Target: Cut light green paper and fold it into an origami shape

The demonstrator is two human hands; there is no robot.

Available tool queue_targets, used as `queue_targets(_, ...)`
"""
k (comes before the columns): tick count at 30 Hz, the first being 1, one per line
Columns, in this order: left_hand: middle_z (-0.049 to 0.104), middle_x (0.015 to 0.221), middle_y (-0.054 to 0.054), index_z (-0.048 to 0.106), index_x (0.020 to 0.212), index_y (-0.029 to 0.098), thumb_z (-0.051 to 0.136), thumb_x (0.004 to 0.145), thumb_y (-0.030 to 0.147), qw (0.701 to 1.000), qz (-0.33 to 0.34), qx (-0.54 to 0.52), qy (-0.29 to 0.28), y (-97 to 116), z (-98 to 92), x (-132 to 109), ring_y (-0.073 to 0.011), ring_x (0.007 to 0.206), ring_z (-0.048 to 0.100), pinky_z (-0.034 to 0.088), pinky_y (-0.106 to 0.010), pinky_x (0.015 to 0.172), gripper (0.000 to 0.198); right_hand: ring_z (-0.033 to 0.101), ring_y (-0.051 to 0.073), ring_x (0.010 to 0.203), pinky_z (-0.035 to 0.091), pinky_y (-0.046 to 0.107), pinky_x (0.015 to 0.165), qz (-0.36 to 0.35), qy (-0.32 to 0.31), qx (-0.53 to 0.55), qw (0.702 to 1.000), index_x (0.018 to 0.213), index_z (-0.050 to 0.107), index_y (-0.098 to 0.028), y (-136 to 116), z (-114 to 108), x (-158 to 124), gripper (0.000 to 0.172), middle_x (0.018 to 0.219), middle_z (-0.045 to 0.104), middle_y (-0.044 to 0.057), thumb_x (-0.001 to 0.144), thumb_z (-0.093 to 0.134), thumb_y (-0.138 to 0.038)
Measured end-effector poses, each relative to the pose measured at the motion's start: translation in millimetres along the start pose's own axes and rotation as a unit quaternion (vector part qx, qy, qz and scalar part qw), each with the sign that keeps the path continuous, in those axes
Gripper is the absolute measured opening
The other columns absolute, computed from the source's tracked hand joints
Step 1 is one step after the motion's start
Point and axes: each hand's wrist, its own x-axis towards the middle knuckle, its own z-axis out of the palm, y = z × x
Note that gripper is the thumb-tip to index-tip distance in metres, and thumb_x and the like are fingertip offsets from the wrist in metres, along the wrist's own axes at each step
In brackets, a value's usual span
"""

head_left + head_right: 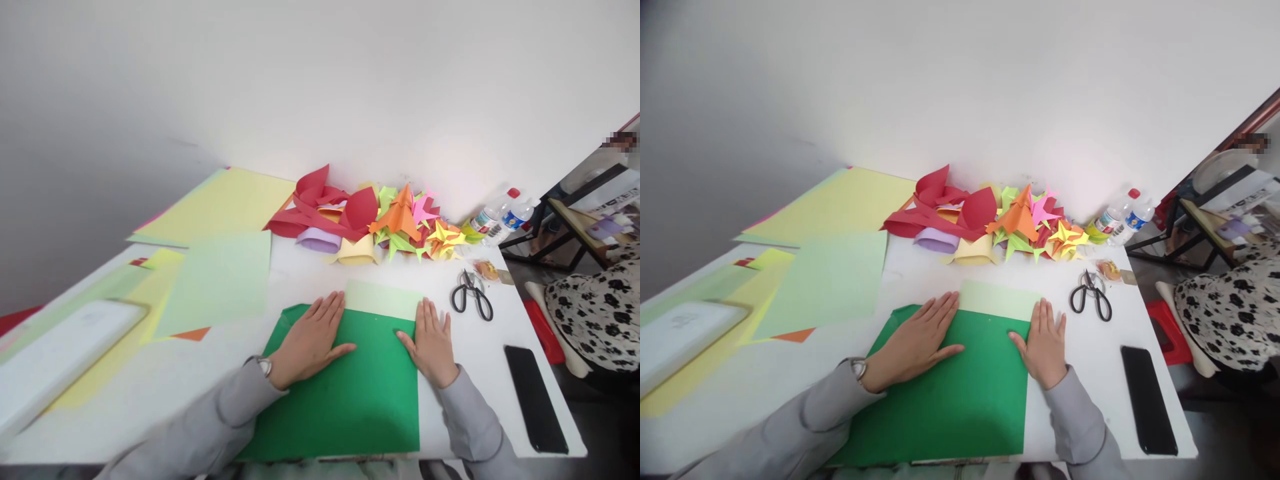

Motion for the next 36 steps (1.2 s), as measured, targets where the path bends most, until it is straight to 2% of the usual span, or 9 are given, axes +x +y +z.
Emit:
queue_targets(4,0.036,0.143,-0.024,0.045,0.131,-0.001,0.03,0.083,0.067,1.0,-0.008,0.008,0.027,8,-8.0,8,-0.0333,0.135,0.03,0.024,-0.045,0.11,0.085,0.02,0.033,0.139,0.009,0.058,0.109,0.006,0.007,0.0,1.0,0.144,0.023,-0.001,-1,3,1,0.088,0.149,0.021,0.022,0.087,0.015,-0.068)
queue_targets(6,0.031,0.147,-0.022,0.046,0.131,0.0,0.034,0.088,0.058,0.998,-0.02,0.017,0.054,18,-13.1,18,-0.0329,0.138,0.023,0.02,-0.046,0.112,0.073,0.019,0.033,0.139,0.01,0.057,0.109,0.016,0.007,0.004,1.0,0.144,0.023,0.0,-3,1,4,0.089,0.15,0.02,0.022,0.087,0.015,-0.068)
queue_targets(9,0.031,0.148,-0.017,0.043,0.134,0.006,0.038,0.089,0.054,0.996,0.051,-0.013,0.065,36,-13.4,34,-0.0293,0.139,0.022,0.02,-0.043,0.112,0.066,0.015,0.032,0.14,0.012,0.056,0.109,0.022,0.025,0.007,0.999,0.145,0.017,-0.001,-7,-6,9,0.087,0.151,0.017,0.021,0.088,0.017,-0.066)
queue_targets(12,0.035,0.146,-0.017,0.043,0.134,0.007,0.037,0.087,0.059,0.994,0.079,-0.042,0.057,47,-3.1,42,-0.0291,0.137,0.027,0.022,-0.043,0.111,0.07,0.013,0.03,0.141,0.013,0.054,0.11,-0.034,0.033,0.008,0.999,0.146,0.015,-0.004,-12,-13,13,0.081,0.152,0.014,0.018,0.09,0.02,-0.062)
queue_targets(16,0.037,0.145,-0.016,0.042,0.136,0.008,0.031,0.086,0.064,0.993,0.082,-0.068,0.057,44,10.8,46,-0.0294,0.136,0.029,0.021,-0.045,0.111,0.075,0.014,0.028,0.141,0.016,0.054,0.11,-0.137,0.006,0.012,0.99,0.146,0.018,-0.008,-16,-15,21,0.071,0.153,0.016,0.016,0.093,0.024,-0.055)
queue_targets(20,0.039,0.145,-0.013,0.041,0.137,0.011,0.026,0.087,0.064,0.992,0.073,-0.08,0.069,35,11.7,56,-0.0282,0.137,0.028,0.016,-0.045,0.112,0.074,0.017,0.028,0.141,0.018,0.055,0.109,-0.176,0.0,0.019,0.984,0.146,0.023,-0.012,-17,-13,36,0.065,0.152,0.02,0.015,0.094,0.029,-0.05)
queue_targets(27,0.039,0.145,-0.012,0.04,0.138,0.013,0.03,0.088,0.061,0.991,0.067,-0.075,0.089,35,10.9,58,-0.0297,0.136,0.027,0.016,-0.045,0.111,0.07,0.019,0.028,0.14,0.021,0.051,0.11,-0.186,-0.011,0.038,0.982,0.145,0.027,-0.014,-18,-9,46,0.063,0.152,0.023,0.014,0.093,0.032,-0.05)
queue_targets(32,0.041,0.144,-0.012,0.043,0.135,0.016,0.034,0.086,0.062,0.991,0.074,-0.078,0.084,34,13.2,56,-0.0313,0.135,0.03,0.019,-0.047,0.11,0.068,0.017,0.03,0.14,0.02,0.054,0.109,-0.198,-0.014,0.041,0.979,0.146,0.023,-0.014,-17,-10,43,0.07,0.152,0.019,0.017,0.09,0.036,-0.055)
queue_targets(36,0.042,0.143,-0.012,0.044,0.134,0.017,0.033,0.086,0.064,0.991,0.074,-0.083,0.078,34,11.3,57,-0.0309,0.134,0.031,0.019,-0.047,0.109,0.069,0.017,0.031,0.14,0.019,0.054,0.109,-0.208,-0.007,0.029,0.978,0.145,0.026,-0.016,-16,-10,42,0.065,0.152,0.02,0.018,0.091,0.039,-0.05)
